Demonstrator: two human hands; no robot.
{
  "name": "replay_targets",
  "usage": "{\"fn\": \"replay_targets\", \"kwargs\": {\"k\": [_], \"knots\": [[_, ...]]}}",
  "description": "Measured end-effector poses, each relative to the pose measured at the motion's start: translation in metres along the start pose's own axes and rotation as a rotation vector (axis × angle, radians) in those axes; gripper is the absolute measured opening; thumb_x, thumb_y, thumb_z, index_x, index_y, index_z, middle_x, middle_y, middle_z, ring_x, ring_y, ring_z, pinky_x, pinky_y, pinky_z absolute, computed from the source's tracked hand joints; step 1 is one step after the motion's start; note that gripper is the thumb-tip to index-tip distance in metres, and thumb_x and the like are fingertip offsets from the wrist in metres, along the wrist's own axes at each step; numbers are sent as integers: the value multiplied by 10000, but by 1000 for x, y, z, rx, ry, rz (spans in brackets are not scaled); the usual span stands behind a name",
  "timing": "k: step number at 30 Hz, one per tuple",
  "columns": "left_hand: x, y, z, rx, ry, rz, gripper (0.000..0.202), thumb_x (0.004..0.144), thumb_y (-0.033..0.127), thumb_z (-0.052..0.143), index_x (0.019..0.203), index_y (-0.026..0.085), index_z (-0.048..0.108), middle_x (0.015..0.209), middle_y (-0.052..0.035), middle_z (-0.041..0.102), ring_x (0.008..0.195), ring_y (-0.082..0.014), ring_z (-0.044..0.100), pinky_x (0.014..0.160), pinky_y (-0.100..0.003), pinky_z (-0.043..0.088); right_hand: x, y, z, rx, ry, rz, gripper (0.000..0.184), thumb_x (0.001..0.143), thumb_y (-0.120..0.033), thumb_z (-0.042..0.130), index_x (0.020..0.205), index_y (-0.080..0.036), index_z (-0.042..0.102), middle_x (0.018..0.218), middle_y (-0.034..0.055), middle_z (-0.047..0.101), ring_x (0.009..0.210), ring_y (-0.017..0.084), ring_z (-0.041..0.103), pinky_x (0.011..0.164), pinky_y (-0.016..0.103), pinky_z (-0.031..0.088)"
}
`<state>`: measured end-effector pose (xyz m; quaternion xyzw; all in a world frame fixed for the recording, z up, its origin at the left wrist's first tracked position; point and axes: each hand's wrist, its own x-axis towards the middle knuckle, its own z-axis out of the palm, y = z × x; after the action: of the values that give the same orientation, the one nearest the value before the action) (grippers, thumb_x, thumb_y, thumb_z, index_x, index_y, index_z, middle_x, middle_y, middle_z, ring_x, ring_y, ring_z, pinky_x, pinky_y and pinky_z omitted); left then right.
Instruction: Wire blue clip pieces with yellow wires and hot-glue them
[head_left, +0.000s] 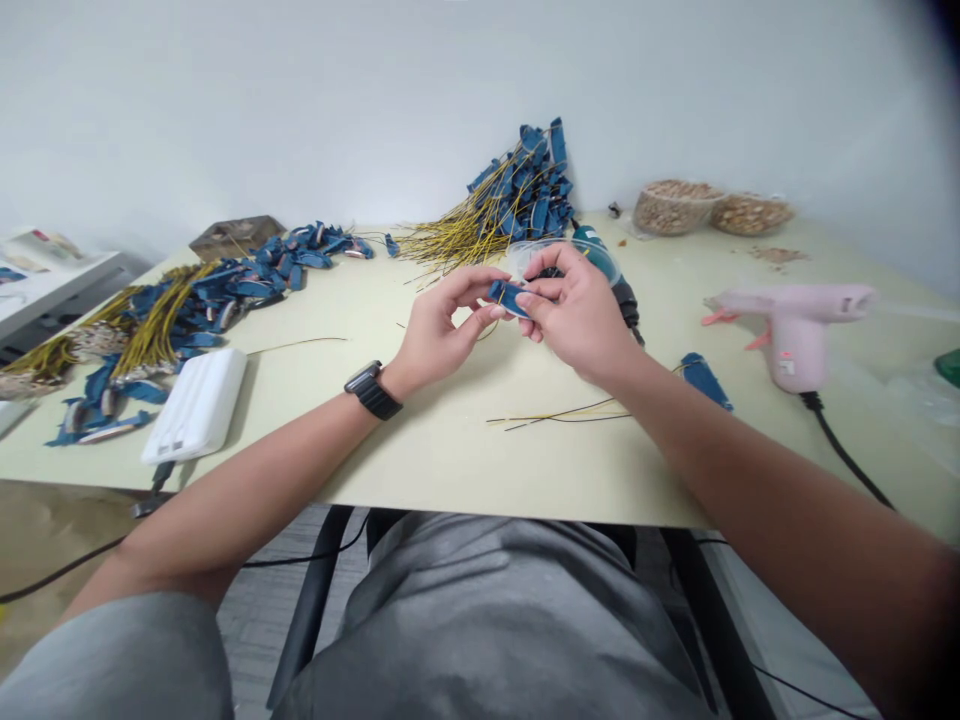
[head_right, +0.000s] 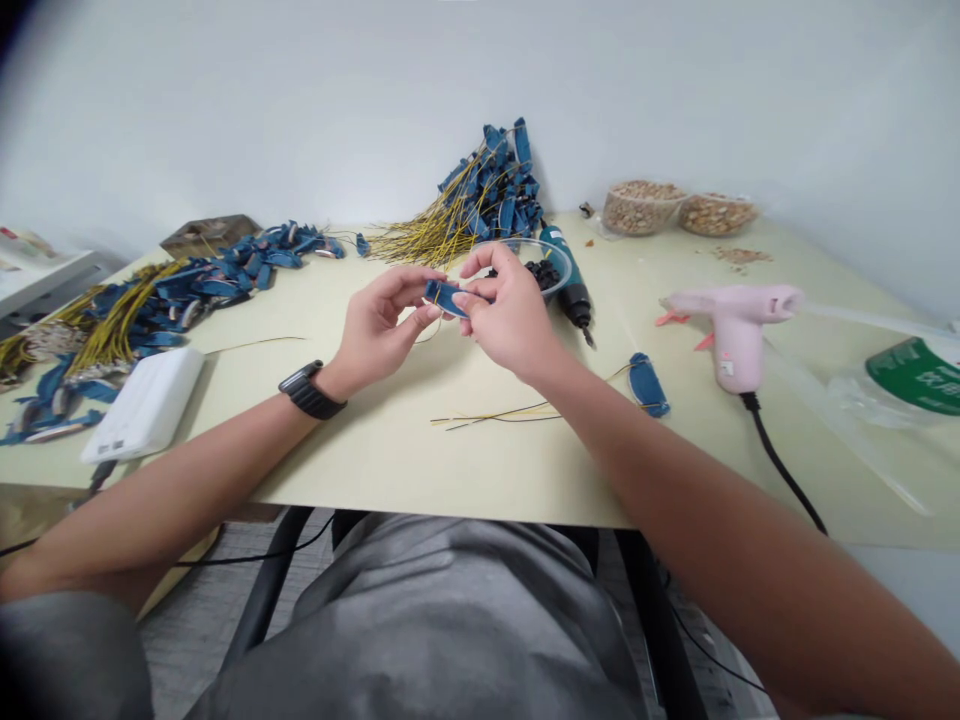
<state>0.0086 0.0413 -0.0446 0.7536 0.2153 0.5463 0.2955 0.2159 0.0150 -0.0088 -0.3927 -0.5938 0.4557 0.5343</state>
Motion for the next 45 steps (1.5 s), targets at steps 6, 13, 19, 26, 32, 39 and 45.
{"fn": "replay_targets", "kwargs": {"k": [6,13,19,26,32,39,45], "knots": [[4,2,5,-222,-43,-146,579,982,663,993,1314,239,780,1242,-100,910,1105,-243,904,1027,-393,732,-2,-13,-2,172,-42,187,332,954,-28,750,1017,-273,535,718,-69,685,546,103,581,535,241,368],[5,8,6,-282,-70,-161,575,984,636,1004,1303,235,743,1115,-67,908,1052,-248,921,1027,-407,747,-3,-19,-1,230,-61,278,329,908,36,709,992,-247,565,663,-69,655,539,95,548,534,222,322],[4,8,7,-332,-92,-202,600,975,664,1002,1282,248,699,1099,-62,898,1003,-233,909,991,-396,745,-4,-20,2,242,-56,300,315,921,47,714,957,-237,584,649,-68,640,542,94,566,532,217,357],[5,4,2,-315,-98,-204,592,965,659,1012,1267,256,700,1074,-51,874,954,-212,873,972,-383,722,-3,-12,1,280,-93,285,346,872,-33,862,957,-234,595,779,-87,679,592,76,619,621,237,496],[4,6,5,-361,-123,-169,545,992,574,1017,1270,260,669,1014,-17,852,894,-178,848,918,-328,706,-5,-10,1,332,-83,307,326,868,-37,871,929,-220,607,780,-88,675,617,76,654,676,250,560],[5,6,7,-339,-94,-192,627,947,664,1025,1267,259,668,887,0,809,851,-219,849,894,-382,714,-5,-8,2,371,-101,321,378,832,-69,934,917,-229,601,772,-79,684,649,82,643,680,242,564],[3,5,6,-328,-80,-235,674,924,696,1029,1291,250,682,937,-25,836,822,-224,836,869,-392,699,-6,-10,4,316,-78,307,366,891,-64,896,938,-240,579,745,-81,698,619,90,659,657,244,568]]}}
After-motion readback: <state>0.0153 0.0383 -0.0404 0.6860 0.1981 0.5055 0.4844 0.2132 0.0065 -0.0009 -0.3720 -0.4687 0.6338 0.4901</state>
